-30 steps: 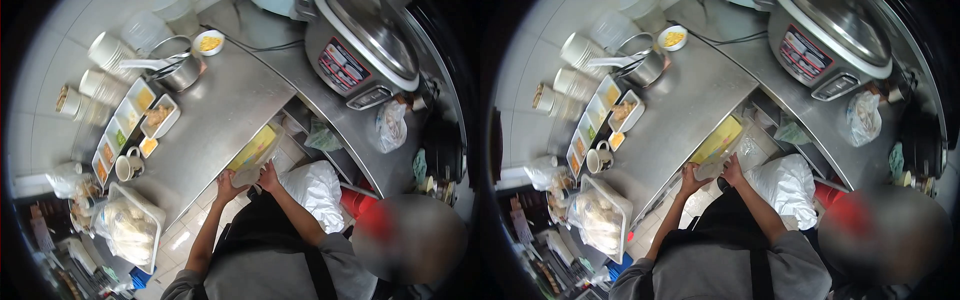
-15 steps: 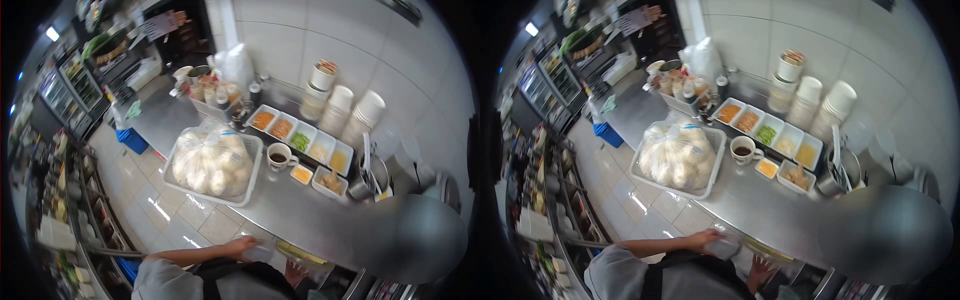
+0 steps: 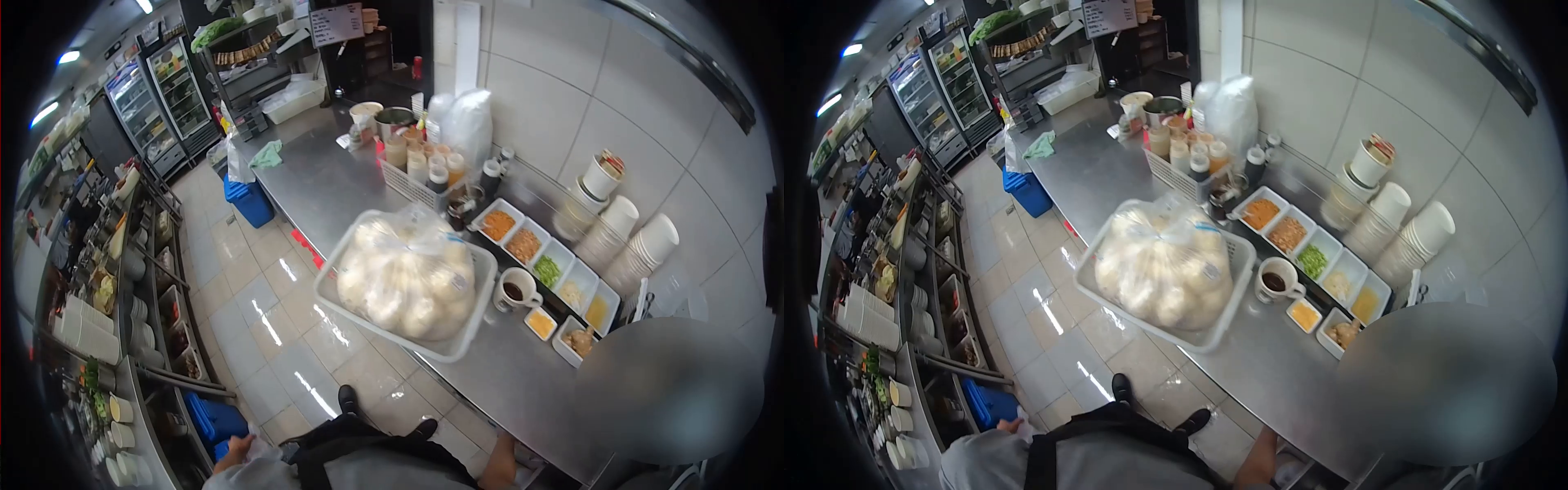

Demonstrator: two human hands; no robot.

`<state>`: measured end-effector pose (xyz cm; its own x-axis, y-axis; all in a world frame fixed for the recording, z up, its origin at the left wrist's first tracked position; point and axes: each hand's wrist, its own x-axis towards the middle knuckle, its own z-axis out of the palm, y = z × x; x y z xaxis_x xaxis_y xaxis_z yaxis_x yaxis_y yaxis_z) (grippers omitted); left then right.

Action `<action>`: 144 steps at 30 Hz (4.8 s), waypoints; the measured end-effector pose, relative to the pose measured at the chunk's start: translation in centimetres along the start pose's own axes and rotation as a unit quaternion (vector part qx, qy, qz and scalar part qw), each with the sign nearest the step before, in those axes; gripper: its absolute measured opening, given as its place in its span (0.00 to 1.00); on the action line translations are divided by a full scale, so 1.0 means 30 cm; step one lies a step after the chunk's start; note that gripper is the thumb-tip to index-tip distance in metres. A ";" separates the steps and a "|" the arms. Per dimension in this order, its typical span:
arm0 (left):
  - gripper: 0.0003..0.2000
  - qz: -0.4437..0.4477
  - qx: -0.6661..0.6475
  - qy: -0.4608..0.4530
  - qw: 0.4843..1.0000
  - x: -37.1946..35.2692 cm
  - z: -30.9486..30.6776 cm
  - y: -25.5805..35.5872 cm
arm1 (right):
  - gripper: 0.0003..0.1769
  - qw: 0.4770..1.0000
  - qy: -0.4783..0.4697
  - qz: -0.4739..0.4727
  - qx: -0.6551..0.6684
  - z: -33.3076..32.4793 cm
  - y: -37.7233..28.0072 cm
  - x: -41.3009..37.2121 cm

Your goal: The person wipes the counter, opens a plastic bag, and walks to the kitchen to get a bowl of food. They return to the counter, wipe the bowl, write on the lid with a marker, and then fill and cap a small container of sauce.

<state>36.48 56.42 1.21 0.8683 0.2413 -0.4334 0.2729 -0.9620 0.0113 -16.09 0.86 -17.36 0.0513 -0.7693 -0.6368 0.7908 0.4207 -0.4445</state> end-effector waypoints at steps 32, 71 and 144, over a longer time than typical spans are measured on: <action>0.32 0.199 -0.072 -0.074 0.975 1.348 -0.305 0.438 | 0.41 0.251 -0.529 -0.446 -0.677 3.305 2.590 -0.124; 0.24 0.374 -0.206 -0.136 0.894 2.323 -1.202 1.601 | 0.31 0.334 -0.333 -0.461 -0.752 3.355 2.727 -0.054; 0.17 0.903 -0.164 -0.181 0.354 0.543 -1.375 3.048 | 0.29 0.942 -0.335 0.002 0.019 2.752 1.686 -0.094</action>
<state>92.67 -22.33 32.35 -0.3434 -0.8179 0.4616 -0.5064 0.5751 0.6425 74.11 -15.40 13.96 0.4186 -0.9035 -0.0918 0.8103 0.4172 -0.4114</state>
